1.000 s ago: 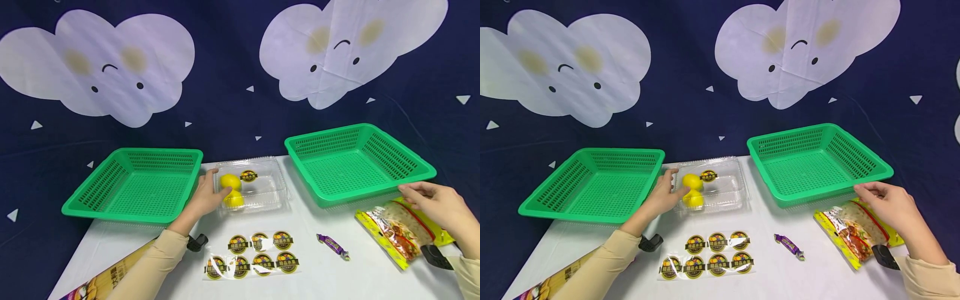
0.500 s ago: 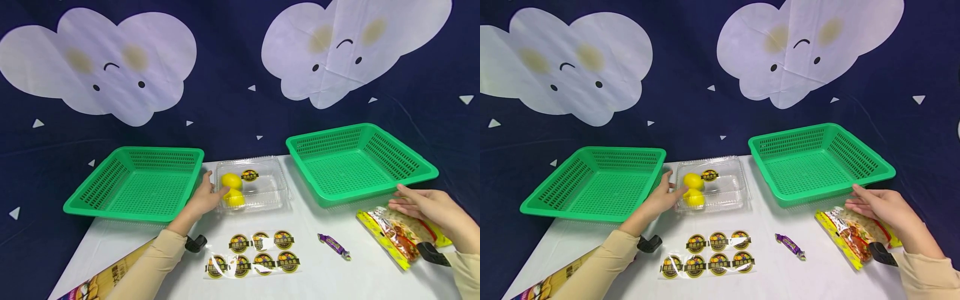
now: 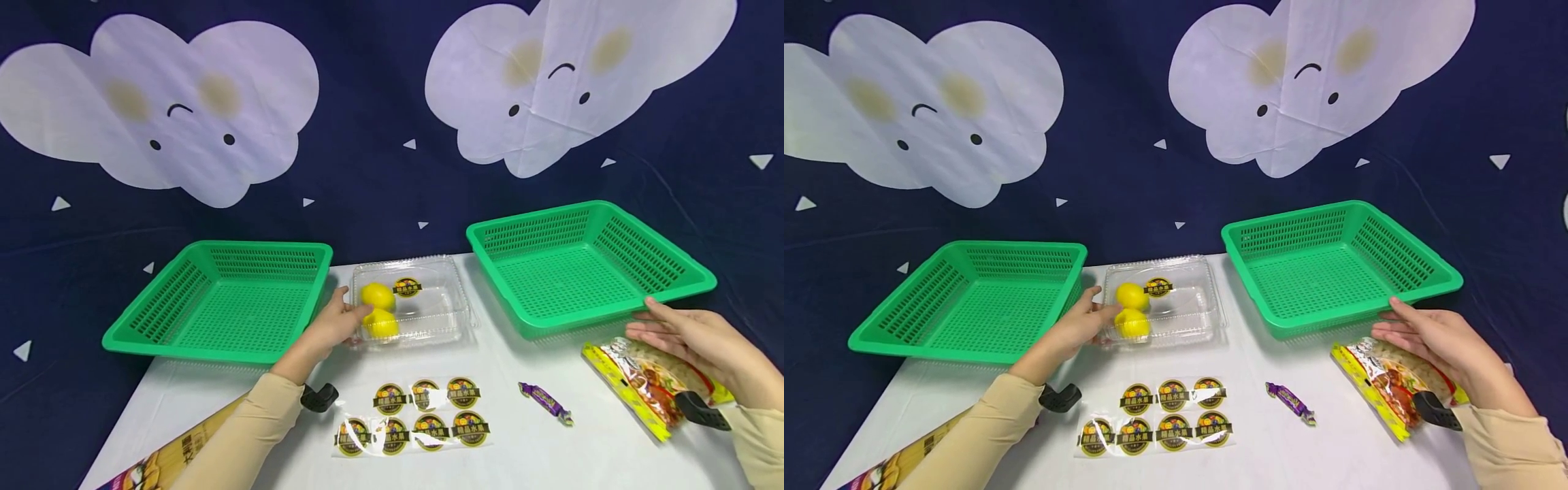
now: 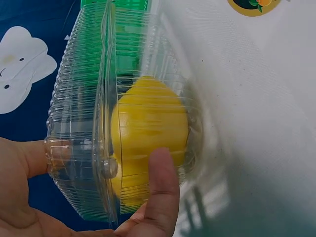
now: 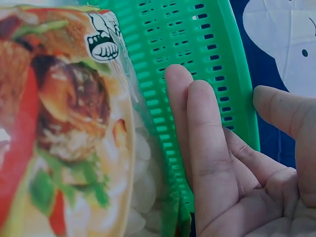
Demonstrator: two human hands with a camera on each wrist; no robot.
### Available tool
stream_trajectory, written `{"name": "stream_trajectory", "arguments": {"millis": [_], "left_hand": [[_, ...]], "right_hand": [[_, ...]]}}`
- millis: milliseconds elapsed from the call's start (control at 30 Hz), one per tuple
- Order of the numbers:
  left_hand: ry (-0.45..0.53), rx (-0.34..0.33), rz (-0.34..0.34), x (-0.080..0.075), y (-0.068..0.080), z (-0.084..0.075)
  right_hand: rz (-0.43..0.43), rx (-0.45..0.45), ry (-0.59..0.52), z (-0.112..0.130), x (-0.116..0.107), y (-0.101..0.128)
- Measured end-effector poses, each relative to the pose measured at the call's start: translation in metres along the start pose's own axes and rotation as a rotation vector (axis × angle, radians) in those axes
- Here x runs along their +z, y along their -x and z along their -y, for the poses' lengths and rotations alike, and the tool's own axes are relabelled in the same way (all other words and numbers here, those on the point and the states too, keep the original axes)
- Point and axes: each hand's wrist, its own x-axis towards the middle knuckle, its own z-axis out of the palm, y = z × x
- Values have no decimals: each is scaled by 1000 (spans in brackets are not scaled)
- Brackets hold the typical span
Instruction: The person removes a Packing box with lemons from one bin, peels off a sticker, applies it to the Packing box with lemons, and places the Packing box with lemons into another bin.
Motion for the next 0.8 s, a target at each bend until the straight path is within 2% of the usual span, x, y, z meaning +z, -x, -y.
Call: {"name": "stream_trajectory", "arguments": {"millis": [100, 267, 533, 800], "left_hand": [[17, -12, 1, -1, 0, 1], [69, -47, 13, -2, -3, 3], [185, -102, 37, 1, -6, 5], [233, -100, 28, 2, -5, 5]], "right_hand": [[26, 3, -101, -2, -1, -1], [52, -2, -178, -3, -1, -3], [59, -13, -181, -5, 0, -4], [50, -22, -152, -1, 2, -5]]}}
